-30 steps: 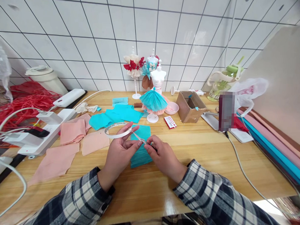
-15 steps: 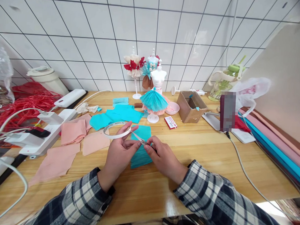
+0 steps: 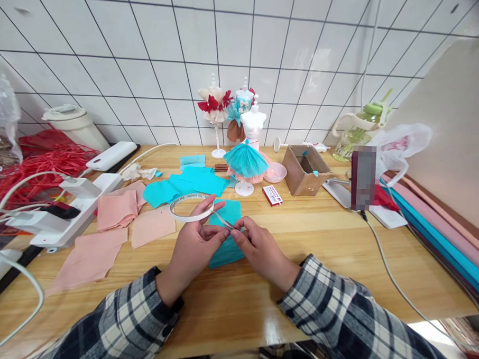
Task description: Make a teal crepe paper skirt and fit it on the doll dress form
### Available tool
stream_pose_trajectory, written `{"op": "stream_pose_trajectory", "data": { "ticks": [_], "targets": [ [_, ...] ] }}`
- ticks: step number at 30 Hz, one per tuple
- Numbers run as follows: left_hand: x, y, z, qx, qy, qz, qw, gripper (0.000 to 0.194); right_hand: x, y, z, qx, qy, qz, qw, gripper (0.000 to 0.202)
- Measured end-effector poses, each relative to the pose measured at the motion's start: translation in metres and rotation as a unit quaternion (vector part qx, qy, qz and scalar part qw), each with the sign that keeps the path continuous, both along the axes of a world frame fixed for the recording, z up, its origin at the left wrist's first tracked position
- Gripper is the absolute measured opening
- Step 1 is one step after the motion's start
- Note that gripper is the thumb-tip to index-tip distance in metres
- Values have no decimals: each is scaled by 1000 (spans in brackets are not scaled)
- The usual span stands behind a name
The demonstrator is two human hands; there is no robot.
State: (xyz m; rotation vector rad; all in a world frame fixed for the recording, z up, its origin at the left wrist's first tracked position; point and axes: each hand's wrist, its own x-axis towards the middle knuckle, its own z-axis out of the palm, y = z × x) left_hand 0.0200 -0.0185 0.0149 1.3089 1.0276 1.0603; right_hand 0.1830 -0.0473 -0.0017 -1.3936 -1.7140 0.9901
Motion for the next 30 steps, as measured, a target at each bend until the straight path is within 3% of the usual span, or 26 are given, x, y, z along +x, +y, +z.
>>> {"op": "stream_pose_trajectory", "data": {
  "ticks": [30],
  "targets": [
    [0,1,-6,-2,-14,-4,1000,85,1,1,-3,18,-24,3,1000,20]
  ]
}}
